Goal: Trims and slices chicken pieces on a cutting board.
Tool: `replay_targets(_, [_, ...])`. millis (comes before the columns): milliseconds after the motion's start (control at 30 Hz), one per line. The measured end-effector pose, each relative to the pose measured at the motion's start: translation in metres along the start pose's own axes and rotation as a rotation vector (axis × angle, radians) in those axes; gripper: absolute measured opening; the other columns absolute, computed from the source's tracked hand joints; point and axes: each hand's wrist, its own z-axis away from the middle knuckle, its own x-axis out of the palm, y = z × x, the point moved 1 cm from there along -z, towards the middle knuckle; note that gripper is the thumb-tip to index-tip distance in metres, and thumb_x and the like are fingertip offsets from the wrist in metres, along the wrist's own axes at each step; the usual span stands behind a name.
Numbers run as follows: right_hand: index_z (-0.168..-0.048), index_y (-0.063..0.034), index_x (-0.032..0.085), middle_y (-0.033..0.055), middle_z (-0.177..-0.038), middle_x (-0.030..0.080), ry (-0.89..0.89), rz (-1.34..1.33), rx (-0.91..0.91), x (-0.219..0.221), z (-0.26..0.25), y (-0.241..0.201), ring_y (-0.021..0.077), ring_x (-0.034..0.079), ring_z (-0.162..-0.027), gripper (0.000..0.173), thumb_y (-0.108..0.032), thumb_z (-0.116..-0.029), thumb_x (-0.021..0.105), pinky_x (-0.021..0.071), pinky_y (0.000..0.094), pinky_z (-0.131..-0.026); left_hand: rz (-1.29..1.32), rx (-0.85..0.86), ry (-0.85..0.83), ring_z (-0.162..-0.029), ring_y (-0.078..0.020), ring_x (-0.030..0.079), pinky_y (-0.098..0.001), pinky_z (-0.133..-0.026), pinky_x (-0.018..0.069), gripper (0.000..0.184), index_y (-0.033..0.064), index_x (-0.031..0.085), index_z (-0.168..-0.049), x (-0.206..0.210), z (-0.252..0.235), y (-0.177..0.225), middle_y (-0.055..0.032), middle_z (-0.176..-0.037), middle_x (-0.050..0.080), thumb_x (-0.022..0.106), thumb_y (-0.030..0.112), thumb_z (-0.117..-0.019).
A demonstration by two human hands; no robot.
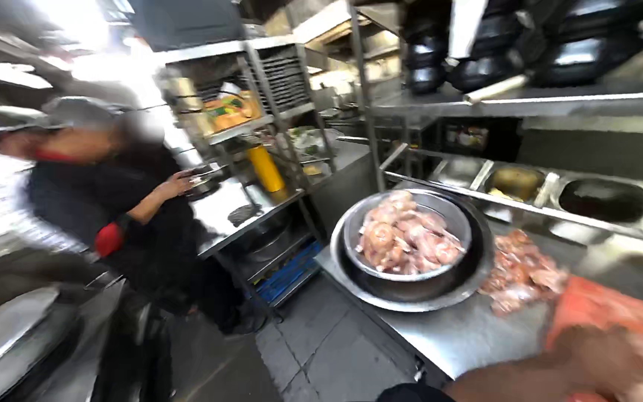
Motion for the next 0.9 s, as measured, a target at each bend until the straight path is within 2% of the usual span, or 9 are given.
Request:
replay_targets(33, [-0.141,0.0035,0.049,0.0193,-0.123,0.066,0.113,0.085,0.016,0.009,0.018,-0.012,0.025,0.068,-0.107,0.072,-0.022,-0.083,0.083,0.0593,0.0466,-0.091,0.075,-0.025,-0.038,-0.117,-0.0349,0.067,-0.0546,-0.103,0.052,0.047,0.0031,0.058,-0.142,-0.01,0.009,0.001,-0.0215,-0.124,0.07,0.058,0.03,-0.103])
replay_targets(100, [-0.14,0.0027,0.052,0.0253,-0.127,0.063,0.333,0.207,0.147,0.027,0.051,-0.048,0.0352,0.066,-0.11,0.066,-0.013,-0.0836,0.083,0.0566,0.0549,-0.091,0.154,-0.052,-0.042,-0.112,-0.0373,0.068,-0.0569,-0.099,0.0531,0.043,0.0027,0.061,-0.137,-0.008,0.016,-0.006,-0.0234,-0.12,0.07,0.063,0.026,-0.1013])
replay_targets(167, [-0.148,-0.0017,0.046,0.025,-0.142,0.055,0.27,0.259,0.432,0.032,0.064,-0.091,0.0384,0.056,-0.128,0.065,-0.011,-0.0918,0.077,0.0448,0.0575,-0.107,0.191,-0.076,0.009,-0.105,-0.0396,0.07,-0.0611,-0.091,0.0556,0.042,0.0048,0.06,-0.137,0.001,0.017,-0.015,-0.0239,-0.113,0.071,0.059,0.03,-0.1033])
replay_targets(200, [-0.147,-0.0027,0.048,0.0263,-0.139,0.057,0.241,0.292,0.401,0.029,0.057,-0.082,0.0408,0.057,-0.125,0.068,-0.016,-0.0894,0.08,0.0464,0.0604,-0.105,0.2,-0.092,0.037,-0.101,-0.0407,0.07,-0.0631,-0.087,0.0563,0.042,0.007,0.059,-0.137,0.003,0.02,-0.017,-0.0238,-0.11,0.071,0.058,0.033,-0.1037])
replay_targets(267, [-0.137,-0.0053,0.057,0.0243,-0.122,0.066,0.241,0.363,0.171,0.018,0.041,-0.035,0.0398,0.066,-0.107,0.068,-0.033,-0.0809,0.084,0.055,0.0627,-0.088,0.212,-0.134,0.066,-0.096,-0.0417,0.07,-0.0657,-0.082,0.0561,0.042,0.0109,0.059,-0.136,0.006,0.024,-0.02,-0.0225,-0.106,0.071,0.057,0.038,-0.103])
replay_targets(300, [-0.136,-0.0067,0.057,0.0228,-0.119,0.066,0.217,0.344,0.13,0.015,0.038,-0.026,0.0386,0.067,-0.105,0.066,-0.032,-0.0812,0.084,0.0554,0.0627,-0.086,0.213,-0.133,0.088,-0.093,-0.0411,0.07,-0.0655,-0.08,0.0563,0.041,0.0104,0.06,-0.133,0.006,0.024,-0.022,-0.0218,-0.101,0.072,0.057,0.037,-0.1027])
replay_targets(533, [-0.129,-0.0113,0.06,0.0187,-0.109,0.069,0.225,0.314,0.12,0.015,0.048,-0.022,0.0355,0.068,-0.096,0.056,-0.025,-0.0802,0.083,0.0557,0.0616,-0.079,0.203,-0.121,0.179,-0.078,-0.0324,0.07,-0.059,-0.073,0.0567,0.027,0.0079,0.067,-0.119,0.015,0.023,-0.026,-0.0146,-0.085,0.071,0.06,0.027,-0.1013])
replay_targets(700, [-0.127,-0.009,0.06,0.0216,-0.108,0.07,0.237,0.351,0.134,0.014,0.042,-0.02,0.0411,0.068,-0.098,0.054,-0.024,-0.0805,0.084,0.0529,0.0672,-0.079,0.234,-0.125,0.204,-0.087,-0.0317,0.071,-0.0586,-0.082,0.0567,0.024,0.0032,0.07,-0.114,0.017,0.017,-0.027,-0.0154,-0.09,0.073,0.063,0.021,-0.099])
replay_targets(900, [-0.127,-0.0101,0.059,0.019,-0.106,0.071,0.227,0.409,0.117,0.015,0.039,-0.018,0.039,0.069,-0.099,0.059,-0.026,-0.076,0.086,0.0542,0.0654,-0.082,0.231,-0.156,0.234,-0.084,-0.0296,0.072,-0.0566,-0.082,0.0569,0.023,0.0036,0.07,-0.112,0.018,0.019,-0.033,-0.0138,-0.087,0.073,0.063,0.021,-0.0989])
